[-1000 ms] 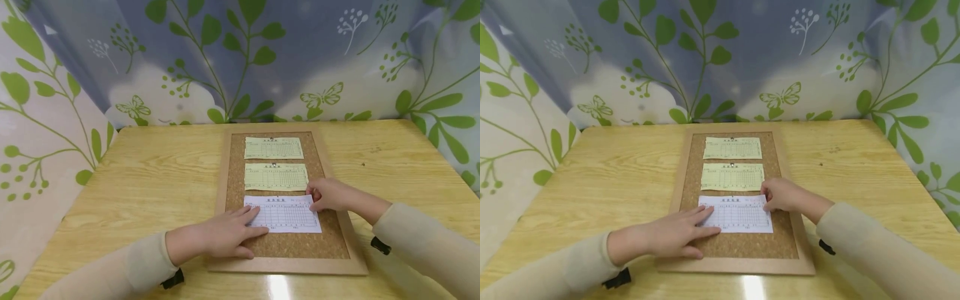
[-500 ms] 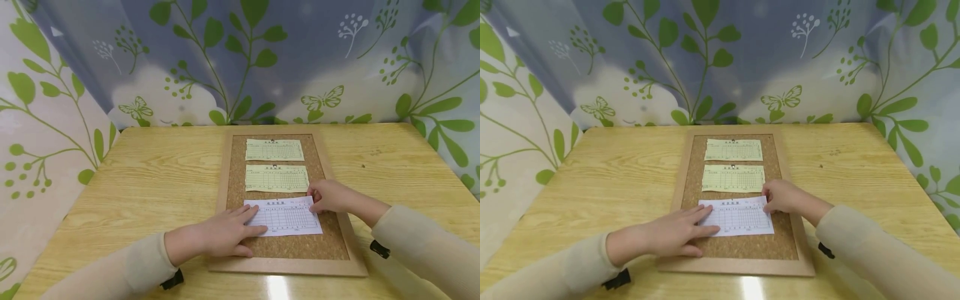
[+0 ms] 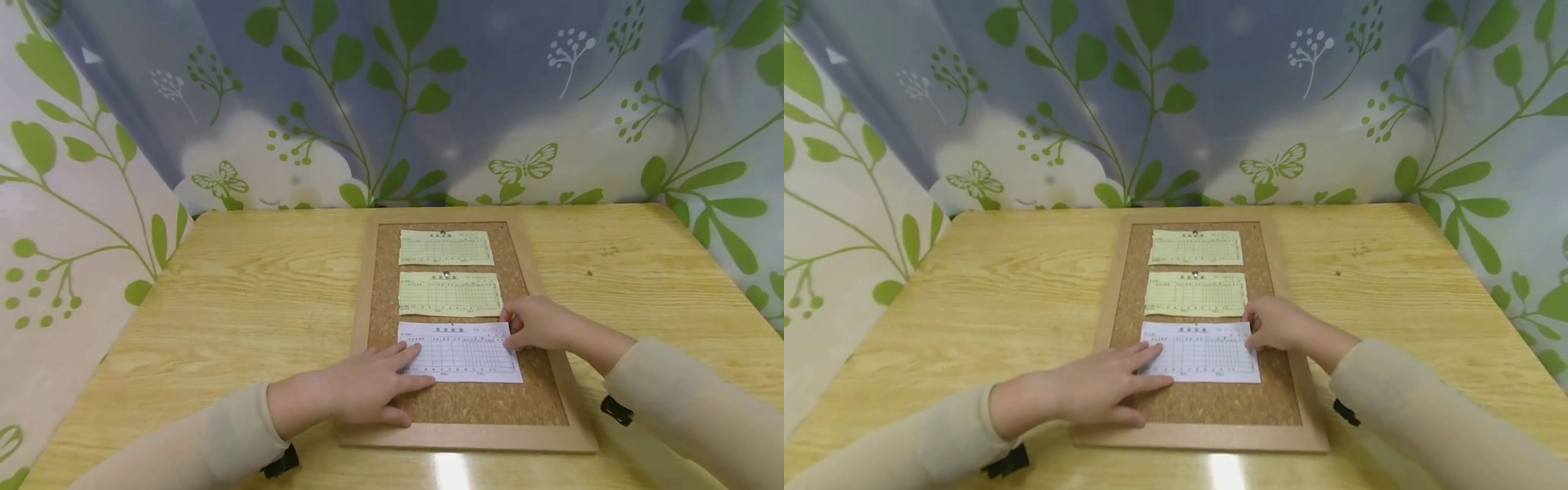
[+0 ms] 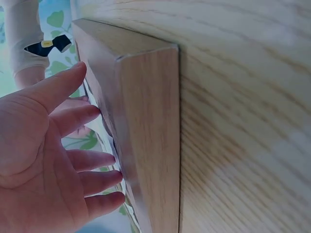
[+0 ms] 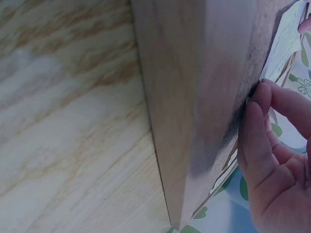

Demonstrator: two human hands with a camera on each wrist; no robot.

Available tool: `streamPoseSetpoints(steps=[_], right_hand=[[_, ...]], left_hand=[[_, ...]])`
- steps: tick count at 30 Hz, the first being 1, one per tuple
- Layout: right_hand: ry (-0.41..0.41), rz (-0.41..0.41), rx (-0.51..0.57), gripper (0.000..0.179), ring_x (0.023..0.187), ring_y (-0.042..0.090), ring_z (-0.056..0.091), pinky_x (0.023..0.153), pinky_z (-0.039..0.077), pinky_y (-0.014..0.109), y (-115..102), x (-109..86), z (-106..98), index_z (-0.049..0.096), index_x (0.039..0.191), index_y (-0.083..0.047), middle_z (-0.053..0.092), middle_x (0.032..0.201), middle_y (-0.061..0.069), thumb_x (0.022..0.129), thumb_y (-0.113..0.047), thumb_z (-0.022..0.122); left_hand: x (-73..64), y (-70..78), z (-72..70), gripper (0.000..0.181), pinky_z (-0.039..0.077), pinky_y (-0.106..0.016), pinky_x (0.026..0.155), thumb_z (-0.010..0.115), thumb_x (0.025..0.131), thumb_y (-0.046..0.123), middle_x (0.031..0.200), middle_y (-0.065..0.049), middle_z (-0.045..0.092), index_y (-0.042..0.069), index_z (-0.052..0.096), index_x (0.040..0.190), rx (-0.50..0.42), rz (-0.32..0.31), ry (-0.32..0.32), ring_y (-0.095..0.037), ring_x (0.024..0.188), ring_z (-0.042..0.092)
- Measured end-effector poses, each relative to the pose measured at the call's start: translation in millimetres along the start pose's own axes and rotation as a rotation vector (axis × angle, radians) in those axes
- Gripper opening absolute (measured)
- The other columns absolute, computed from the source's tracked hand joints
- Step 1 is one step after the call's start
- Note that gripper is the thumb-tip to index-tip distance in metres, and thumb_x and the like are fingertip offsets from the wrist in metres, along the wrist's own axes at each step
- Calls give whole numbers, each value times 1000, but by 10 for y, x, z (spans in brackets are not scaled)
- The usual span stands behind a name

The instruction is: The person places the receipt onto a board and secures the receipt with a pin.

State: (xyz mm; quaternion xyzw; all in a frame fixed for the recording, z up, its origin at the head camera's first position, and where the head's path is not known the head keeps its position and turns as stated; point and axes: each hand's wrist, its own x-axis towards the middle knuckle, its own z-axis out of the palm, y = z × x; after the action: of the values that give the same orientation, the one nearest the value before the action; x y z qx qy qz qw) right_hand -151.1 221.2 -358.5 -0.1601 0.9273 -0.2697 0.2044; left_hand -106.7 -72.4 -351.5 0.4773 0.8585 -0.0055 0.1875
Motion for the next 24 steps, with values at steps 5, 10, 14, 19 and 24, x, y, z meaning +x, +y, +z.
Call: streamPoseSetpoints(steps=[5, 10, 14, 19, 24], right_hand=[[1, -15, -34, 19, 60, 12, 48, 53, 40, 27, -12, 12, -1, 59, 87, -2, 54, 68, 1, 76, -6, 74], [-3, -11, -66, 20, 59, 12, 47, 53, 39, 26, -5, 4, -28, 59, 87, -3, 53, 67, 0, 76, -8, 75], [1, -11, -93, 21, 58, 12, 46, 52, 38, 26, -6, -18, -40, 59, 86, -3, 52, 65, -1, 76, -10, 76], [16, 16, -110, 28, 60, 13, 47, 54, 39, 27, 6, -40, -42, 57, 93, -1, 54, 68, 0, 76, -13, 76], [16, 4, -88, 28, 58, 12, 45, 53, 37, 27, 20, -52, -27, 54, 94, -2, 53, 65, -1, 78, -13, 75]], left_hand=[[4, 0, 4, 61, 24, -50, 106, 52, 90, 50, 152, -16, 17, 27, 36, 144, -12, 2, 3, -34, 136, 23], [34, 4, 3, 57, 26, -48, 106, 54, 91, 46, 151, -16, 21, 27, 40, 143, -9, 15, 8, -33, 135, 25], [64, 29, -31, 55, 27, -46, 106, 56, 90, 45, 149, -18, 24, 25, 43, 141, -2, 16, 4, -35, 134, 28], [80, 48, -57, 58, 28, -42, 106, 58, 88, 45, 147, -18, 30, 22, 45, 140, 32, 10, 15, -35, 131, 34], [82, 28, -51, 63, 29, -39, 106, 61, 87, 45, 145, -16, 35, 18, 44, 140, 71, 15, 43, -30, 130, 37]])
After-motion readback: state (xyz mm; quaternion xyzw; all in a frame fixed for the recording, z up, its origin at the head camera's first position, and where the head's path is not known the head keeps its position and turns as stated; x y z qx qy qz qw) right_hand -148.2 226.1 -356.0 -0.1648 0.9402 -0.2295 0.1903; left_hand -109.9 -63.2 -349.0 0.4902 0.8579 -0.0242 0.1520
